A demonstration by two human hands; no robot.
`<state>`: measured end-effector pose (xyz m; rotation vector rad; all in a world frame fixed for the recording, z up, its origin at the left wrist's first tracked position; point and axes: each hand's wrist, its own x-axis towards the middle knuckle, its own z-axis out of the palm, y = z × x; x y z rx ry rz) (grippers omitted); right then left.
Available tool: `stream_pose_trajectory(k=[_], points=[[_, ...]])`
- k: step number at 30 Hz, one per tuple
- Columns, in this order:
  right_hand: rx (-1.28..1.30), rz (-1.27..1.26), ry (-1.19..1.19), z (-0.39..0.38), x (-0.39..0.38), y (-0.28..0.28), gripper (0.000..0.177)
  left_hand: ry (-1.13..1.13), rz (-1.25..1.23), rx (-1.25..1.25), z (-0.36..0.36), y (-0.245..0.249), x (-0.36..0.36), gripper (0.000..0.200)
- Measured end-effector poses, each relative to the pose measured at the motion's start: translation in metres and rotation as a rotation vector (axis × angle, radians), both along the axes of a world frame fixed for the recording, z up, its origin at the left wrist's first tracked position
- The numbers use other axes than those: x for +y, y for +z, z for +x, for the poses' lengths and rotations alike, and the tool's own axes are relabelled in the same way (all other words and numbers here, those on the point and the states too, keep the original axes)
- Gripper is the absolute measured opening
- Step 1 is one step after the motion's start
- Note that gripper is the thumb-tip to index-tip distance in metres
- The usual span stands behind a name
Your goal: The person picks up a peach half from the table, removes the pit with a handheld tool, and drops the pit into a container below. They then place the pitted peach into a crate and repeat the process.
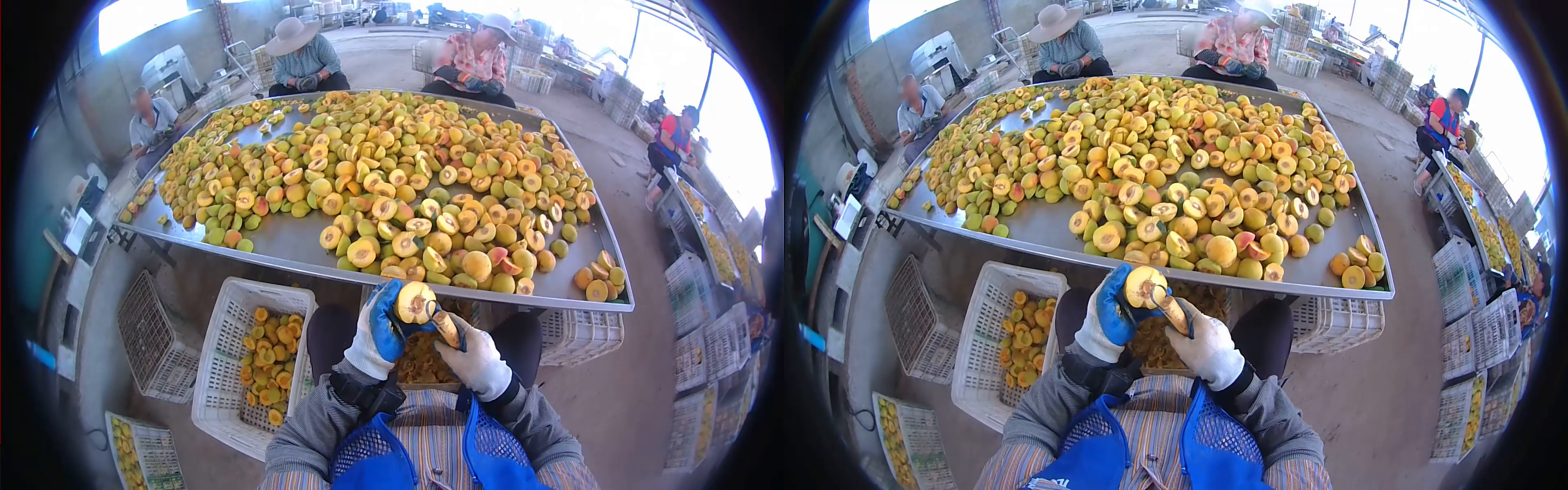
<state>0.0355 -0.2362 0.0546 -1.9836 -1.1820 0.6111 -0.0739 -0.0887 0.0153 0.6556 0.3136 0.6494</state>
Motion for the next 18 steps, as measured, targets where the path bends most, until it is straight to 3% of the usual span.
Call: stream_pose_trajectory(k=[1, 3, 7, 9, 10, 12, 13, 15, 16, 17, 18], points=[[0.007, -0.002, -0.001, -0.004, -0.001, -0.001, 0.052, -0.001, -0.002, 0.007, -0.003, -0.001, -0.005, 0.039], [-0.083, -0.023, -0.048, -0.008, -0.003, -0.004, 0.051, 0.085, 0.308, 0.039, -0.005, 0.003, -0.014, 0.036], [-0.204, 0.0, -0.008, -0.009, -0.01, -0.01, 0.051, 0.111, 0.529, 0.077, -0.01, 0.015, -0.033, 0.029], [-0.238, -0.012, -0.004, -0.009, -0.011, -0.01, 0.051, 0.234, 0.953, 0.245, -0.012, 0.014, -0.037, 0.026], [-0.274, -0.031, 0.006, -0.011, -0.011, -0.011, 0.05, 0.233, 0.956, 0.247, -0.011, 0.01, -0.038, 0.026], [-0.256, -0.045, 0.019, -0.015, -0.008, -0.019, 0.05, 0.147, 0.523, 0.176, -0.011, 0.001, -0.037, 0.024], [-0.24, -0.062, 0.032, -0.016, -0.006, -0.027, 0.05, 0.147, 0.52, 0.181, -0.013, -0.001, -0.036, 0.024], [-0.199, -0.06, 0.036, -0.017, -0.003, -0.039, 0.049, 0.224, 0.934, 0.371, -0.016, -0.001, -0.034, 0.024], [-0.149, -0.072, 0.061, -0.017, -0.002, -0.04, 0.049, 0.202, 0.708, 0.24, -0.013, -0.003, -0.035, 0.03], [-0.098, -0.087, 0.086, -0.017, -0.001, -0.042, 0.049, 0.197, 0.698, 0.246, -0.013, -0.005, -0.033, 0.03], [-0.092, -0.1, 0.084, -0.016, 0.0, -0.044, 0.049, 0.227, 0.84, 0.351, -0.012, -0.006, -0.031, 0.032]])
